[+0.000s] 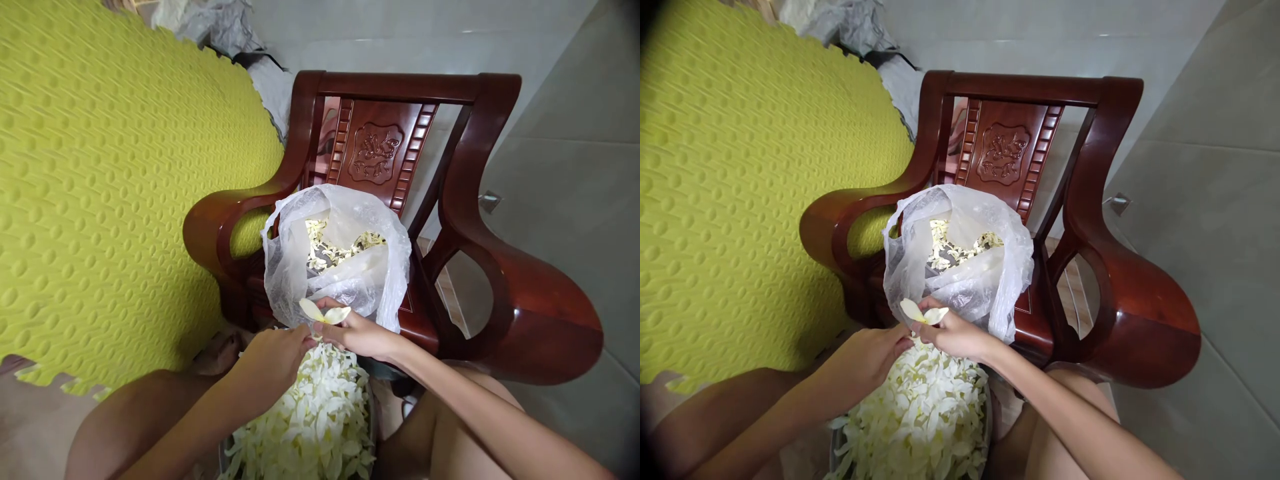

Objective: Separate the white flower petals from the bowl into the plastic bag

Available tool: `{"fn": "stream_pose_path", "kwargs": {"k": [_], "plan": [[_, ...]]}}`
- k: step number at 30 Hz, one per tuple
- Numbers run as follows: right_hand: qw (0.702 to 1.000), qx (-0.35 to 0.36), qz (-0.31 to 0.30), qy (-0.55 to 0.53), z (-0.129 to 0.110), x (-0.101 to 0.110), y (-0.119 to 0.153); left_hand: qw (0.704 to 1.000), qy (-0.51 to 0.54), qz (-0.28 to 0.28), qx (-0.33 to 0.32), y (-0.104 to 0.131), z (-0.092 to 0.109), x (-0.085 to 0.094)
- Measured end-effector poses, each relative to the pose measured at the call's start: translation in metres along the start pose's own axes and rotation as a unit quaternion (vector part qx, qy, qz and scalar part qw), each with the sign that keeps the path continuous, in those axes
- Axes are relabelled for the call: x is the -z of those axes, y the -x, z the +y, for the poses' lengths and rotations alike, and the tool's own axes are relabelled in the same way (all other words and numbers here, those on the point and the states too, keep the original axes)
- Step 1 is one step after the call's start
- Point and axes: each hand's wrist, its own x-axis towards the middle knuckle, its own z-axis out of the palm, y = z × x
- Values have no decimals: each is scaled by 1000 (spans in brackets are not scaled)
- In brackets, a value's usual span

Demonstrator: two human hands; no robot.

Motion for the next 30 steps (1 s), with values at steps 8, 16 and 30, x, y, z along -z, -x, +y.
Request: {"fn": "stream_pose_path", "kwargs": {"k": [8,16,30], "plan": [[997,-7,-59,-51,-6,2,0,858,471,122,163,-15,7,9],[994,53,-59,73,-14,5,14,780,562,195,194,-19,11,14],[949,188,138,211,-25,3,25,867,422,220,149,-12,11,20]]}}
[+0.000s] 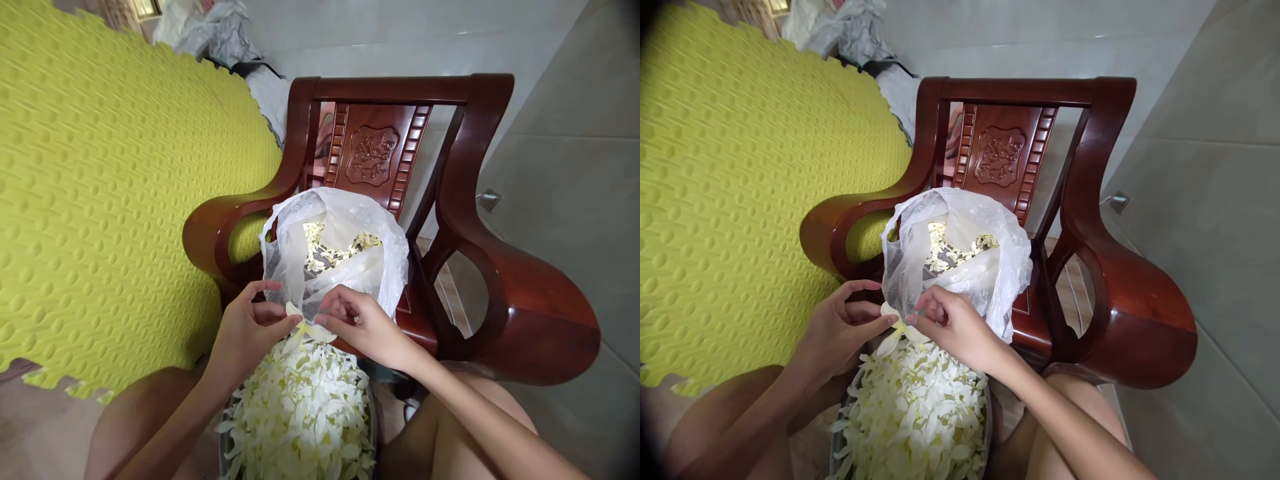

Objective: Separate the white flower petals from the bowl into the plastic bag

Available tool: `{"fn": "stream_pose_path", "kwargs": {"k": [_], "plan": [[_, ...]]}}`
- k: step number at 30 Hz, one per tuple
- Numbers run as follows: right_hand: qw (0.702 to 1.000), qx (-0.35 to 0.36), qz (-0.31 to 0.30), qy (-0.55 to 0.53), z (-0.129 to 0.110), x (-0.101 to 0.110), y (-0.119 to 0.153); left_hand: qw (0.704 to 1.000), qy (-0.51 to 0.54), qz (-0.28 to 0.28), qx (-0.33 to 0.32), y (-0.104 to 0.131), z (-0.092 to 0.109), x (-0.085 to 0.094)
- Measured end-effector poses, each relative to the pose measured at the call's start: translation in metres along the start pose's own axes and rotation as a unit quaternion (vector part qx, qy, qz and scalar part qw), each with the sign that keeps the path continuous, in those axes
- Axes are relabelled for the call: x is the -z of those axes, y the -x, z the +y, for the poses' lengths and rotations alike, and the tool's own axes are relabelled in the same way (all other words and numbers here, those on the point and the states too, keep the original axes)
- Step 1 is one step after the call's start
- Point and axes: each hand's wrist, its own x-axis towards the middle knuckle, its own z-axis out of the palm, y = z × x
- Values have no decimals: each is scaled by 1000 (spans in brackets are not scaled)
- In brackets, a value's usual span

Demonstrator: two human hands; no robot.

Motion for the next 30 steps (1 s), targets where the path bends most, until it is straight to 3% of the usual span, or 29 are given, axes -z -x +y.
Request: {"fn": "stream_pose_path", "kwargs": {"k": [7,11,15,20,22,25,30], "plan": [[997,24,1,68,2,-2,-6,999,11,-36,-28,4,0,-2],[997,42,-28,64,1,-2,-8,997,-16,-60,-53,5,3,-2],[997,48,-64,6,-3,-2,-8,997,-3,-59,-52,5,9,-2],[988,-20,-96,-124,1,-11,-8,998,-1,-46,-37,6,12,-2],[980,-36,-82,-180,4,-13,-10,998,23,-58,-33,5,10,0],[967,-30,-14,-253,5,-8,-13,997,49,-52,-24,-1,6,6],[944,30,98,-313,-1,12,-18,996,-29,77,-31,-12,0,15]]}}
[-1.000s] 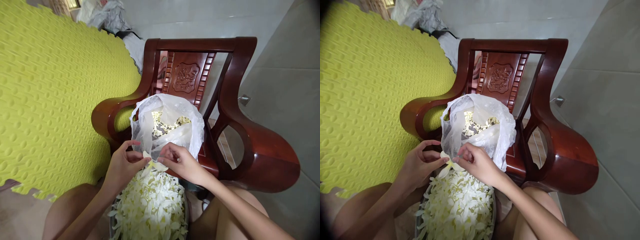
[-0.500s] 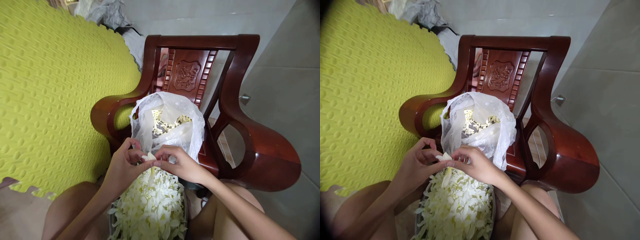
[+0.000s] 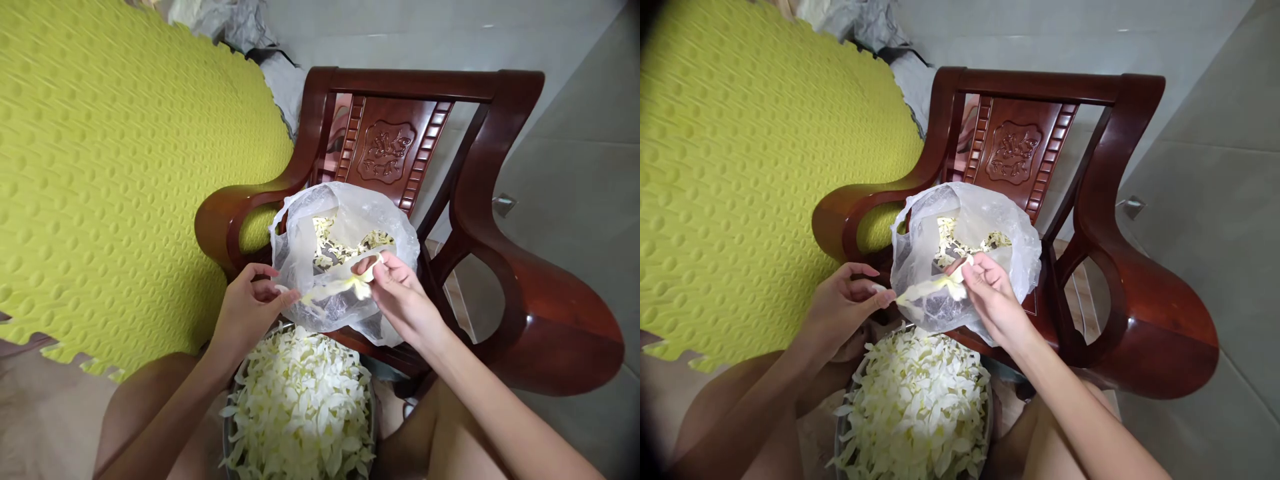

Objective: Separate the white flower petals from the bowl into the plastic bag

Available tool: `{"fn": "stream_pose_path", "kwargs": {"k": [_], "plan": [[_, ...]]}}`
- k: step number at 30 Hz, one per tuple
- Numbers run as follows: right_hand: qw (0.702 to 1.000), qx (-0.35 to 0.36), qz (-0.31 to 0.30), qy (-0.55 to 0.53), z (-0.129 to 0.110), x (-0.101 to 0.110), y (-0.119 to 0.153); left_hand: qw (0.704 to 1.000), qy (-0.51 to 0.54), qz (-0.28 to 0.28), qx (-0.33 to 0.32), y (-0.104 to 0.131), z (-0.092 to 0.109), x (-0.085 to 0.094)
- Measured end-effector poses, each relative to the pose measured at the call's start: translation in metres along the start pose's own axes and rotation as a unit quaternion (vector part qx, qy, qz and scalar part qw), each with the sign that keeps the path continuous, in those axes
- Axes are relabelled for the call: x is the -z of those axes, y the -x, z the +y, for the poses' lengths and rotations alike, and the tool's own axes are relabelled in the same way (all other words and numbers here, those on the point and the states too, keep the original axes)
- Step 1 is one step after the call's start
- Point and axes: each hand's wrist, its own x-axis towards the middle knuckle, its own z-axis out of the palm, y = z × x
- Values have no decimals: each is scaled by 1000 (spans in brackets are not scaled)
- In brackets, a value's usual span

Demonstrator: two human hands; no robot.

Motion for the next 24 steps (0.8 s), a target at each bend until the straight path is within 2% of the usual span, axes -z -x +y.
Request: {"fn": "stream_pose_path", "kwargs": {"k": [4,6,9,11,12,14,16,17,20,24], "plan": [[999,24,46,15,-7,2,-1,998,-59,29,4,-4,-7,0],[995,27,89,32,-13,8,-3,994,-94,51,-2,-6,-10,1],[976,107,184,47,-26,28,-12,983,-160,93,-15,-9,-13,5],[955,163,240,60,-30,40,-17,981,-180,68,-18,-10,-13,9],[954,151,247,73,-30,43,-18,983,-181,38,-16,-10,-13,9],[973,47,200,105,-24,43,-18,983,-180,-32,-4,-9,-14,10],[985,-68,111,117,-14,33,-14,978,-182,-99,16,-7,-18,10],[985,-100,79,115,-9,27,-12,974,-184,-128,25,-6,-21,10],[986,-132,46,93,5,8,-6,963,-186,-191,49,-5,-30,12],[985,-158,33,61,21,-9,0,965,-180,-188,29,-4,-31,13]]}}
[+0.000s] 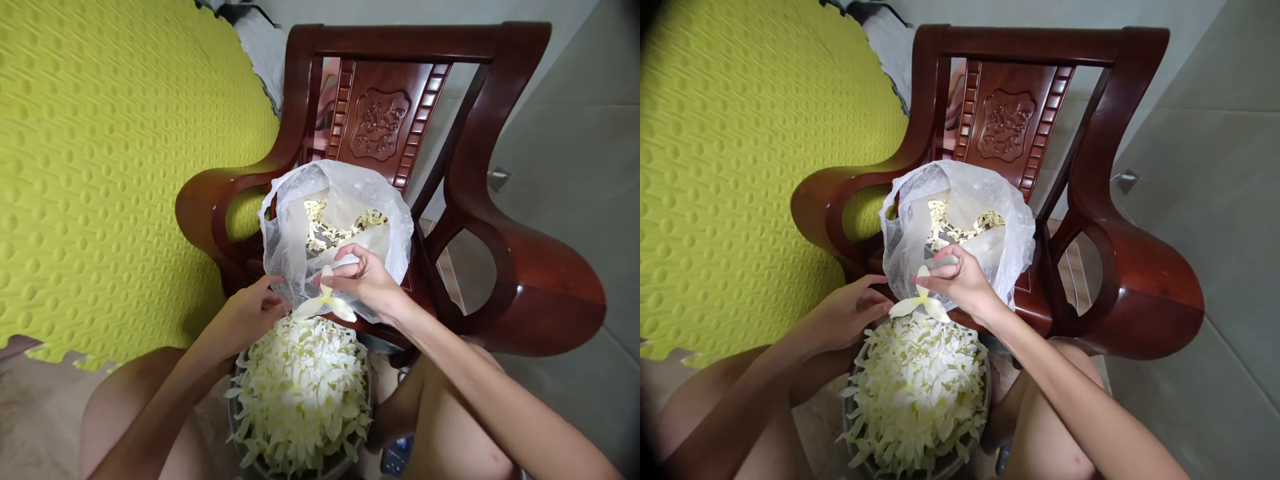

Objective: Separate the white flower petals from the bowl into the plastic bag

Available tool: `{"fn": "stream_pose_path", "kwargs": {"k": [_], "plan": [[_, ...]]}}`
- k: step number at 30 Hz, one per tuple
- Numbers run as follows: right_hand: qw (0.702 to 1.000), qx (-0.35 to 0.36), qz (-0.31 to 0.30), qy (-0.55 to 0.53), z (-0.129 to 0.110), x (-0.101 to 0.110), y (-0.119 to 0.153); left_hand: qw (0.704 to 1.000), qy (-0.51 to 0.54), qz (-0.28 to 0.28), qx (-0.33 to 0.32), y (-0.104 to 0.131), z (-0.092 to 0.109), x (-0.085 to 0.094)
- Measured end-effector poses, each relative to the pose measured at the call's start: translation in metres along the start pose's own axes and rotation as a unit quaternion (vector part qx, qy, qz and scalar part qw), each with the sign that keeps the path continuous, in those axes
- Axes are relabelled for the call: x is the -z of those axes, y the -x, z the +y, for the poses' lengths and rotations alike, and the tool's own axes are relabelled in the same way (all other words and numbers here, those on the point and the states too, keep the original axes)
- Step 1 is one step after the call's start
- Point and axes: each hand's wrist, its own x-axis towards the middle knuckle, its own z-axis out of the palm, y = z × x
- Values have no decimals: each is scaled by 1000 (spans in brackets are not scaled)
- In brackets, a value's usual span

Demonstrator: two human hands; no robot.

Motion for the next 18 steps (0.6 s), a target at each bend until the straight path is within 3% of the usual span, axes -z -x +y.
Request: {"fn": "stream_pose_path", "kwargs": {"k": [6,12,15,18], "plan": [[999,-7,-30,-10,17,-18,-3,993,118,-11,-25,3,17,-5],[1000,2,16,-17,18,-20,-11,975,214,-44,-28,10,25,-7],[999,-10,19,-41,17,-23,-8,975,213,-55,-26,13,26,-11],[996,-42,-14,-74,18,-27,-5,970,243,6,-14,15,28,-19]]}}
